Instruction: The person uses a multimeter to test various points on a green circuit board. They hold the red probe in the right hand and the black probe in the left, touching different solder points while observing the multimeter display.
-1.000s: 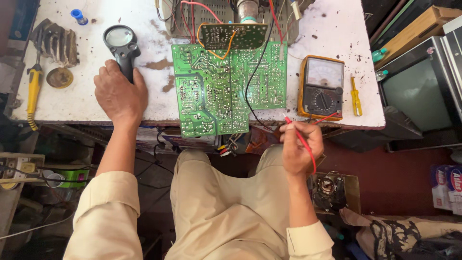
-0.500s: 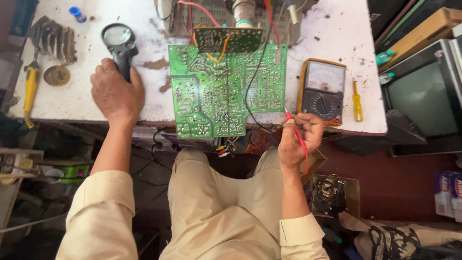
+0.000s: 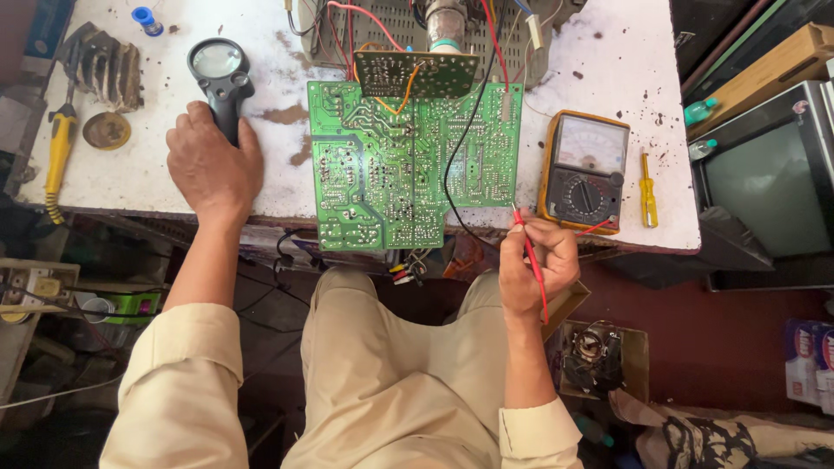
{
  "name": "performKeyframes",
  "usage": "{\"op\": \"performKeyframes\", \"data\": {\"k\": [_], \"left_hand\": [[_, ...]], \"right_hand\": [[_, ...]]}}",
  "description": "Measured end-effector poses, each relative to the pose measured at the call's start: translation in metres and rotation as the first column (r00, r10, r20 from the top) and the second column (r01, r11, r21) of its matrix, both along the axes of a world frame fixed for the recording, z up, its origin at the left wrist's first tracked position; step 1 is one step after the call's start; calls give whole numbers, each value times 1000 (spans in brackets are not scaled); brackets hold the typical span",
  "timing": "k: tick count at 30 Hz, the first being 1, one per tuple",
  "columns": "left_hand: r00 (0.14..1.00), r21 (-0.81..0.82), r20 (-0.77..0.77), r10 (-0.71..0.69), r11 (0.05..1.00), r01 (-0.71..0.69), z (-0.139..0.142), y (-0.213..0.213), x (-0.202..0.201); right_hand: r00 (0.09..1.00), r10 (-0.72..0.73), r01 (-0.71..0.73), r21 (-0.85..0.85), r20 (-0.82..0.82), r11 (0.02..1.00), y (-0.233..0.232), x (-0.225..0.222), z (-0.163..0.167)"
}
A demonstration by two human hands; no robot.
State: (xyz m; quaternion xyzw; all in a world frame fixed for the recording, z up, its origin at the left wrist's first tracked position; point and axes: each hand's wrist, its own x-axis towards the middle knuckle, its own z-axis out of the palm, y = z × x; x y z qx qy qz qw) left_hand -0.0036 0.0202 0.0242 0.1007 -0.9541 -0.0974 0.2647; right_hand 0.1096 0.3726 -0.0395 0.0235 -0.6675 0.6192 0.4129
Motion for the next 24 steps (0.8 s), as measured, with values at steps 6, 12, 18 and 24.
{"op": "performKeyframes", "data": {"k": [6,12,18,24], "left_hand": [[1000,9,-14,-1,1000,1,0,1,2],[1000,14,-12,3,1000,-3,1,1,2],[1000,4,-17,1,1000,-1,0,1,2],[1000,5,-12,-4,1000,4,0,1,1]], "right_hand": [[998,-49,48,56,30,997,7,-4,6],[999,2,-4,57,34,998,12,-9,8],[999,29,-30,69,15,997,12,-11,10],[999,17,-21,92,40,996,11,-12,18]]}}
